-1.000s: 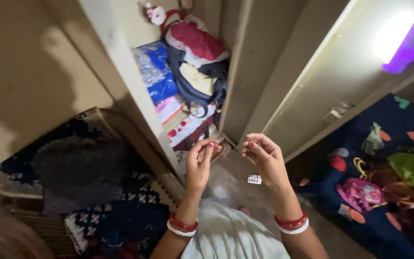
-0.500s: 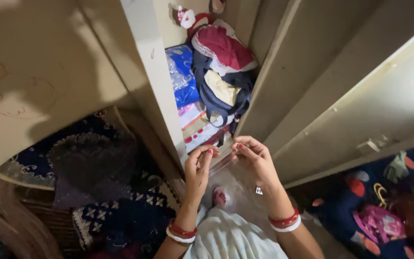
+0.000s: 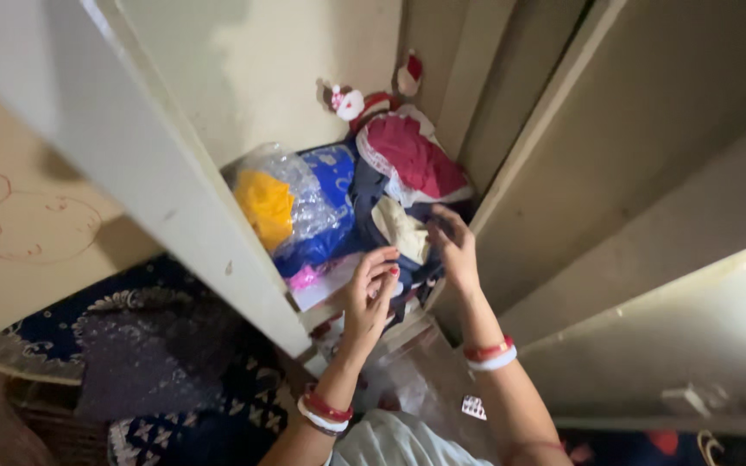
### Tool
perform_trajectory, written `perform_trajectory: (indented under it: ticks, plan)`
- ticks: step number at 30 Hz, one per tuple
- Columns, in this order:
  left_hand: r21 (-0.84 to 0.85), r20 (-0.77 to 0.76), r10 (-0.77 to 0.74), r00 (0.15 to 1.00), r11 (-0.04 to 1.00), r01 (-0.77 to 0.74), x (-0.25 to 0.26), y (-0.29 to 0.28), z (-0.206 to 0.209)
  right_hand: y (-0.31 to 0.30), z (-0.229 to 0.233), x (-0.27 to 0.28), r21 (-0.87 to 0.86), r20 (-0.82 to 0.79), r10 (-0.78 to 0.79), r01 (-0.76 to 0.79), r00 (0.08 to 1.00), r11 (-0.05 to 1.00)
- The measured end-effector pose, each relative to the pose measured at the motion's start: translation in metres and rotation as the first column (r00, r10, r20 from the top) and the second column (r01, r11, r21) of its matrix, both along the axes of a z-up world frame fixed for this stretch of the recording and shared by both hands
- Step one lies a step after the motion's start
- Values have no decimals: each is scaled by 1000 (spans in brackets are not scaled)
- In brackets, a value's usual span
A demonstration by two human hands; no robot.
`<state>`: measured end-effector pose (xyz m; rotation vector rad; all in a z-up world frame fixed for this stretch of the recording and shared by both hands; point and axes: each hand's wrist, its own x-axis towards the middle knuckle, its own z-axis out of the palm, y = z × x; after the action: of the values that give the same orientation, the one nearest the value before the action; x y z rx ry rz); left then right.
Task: The person opens a wardrobe and removes various items one by one, including hangers, bubble wrap, handbags, a green bag, a red cloth, a yellow item, and a blue bag. They place each item on a nearby bed and briefly inspect the contents of the blue bag.
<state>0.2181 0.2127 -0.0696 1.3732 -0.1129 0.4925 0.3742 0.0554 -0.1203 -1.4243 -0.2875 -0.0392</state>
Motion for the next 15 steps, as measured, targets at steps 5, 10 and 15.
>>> perform_trajectory:
  ticks: [5, 10, 15]
  plan:
    - [-10, -56, 13, 998, 1000, -14, 33, -4, 17, 33, -61, 152, -280, 404, -212, 341, 890, 897]
    - [-15, -109, 17, 994, 1000, -19, 44, 5, 14, 54, -81, 200, -769, 149, -330, 319, 932, 553]
    - [-96, -195, 6, 981, 995, -25, 61, 11, -8, 43, -34, 187, -738, 8, -315, 218, 949, 639]
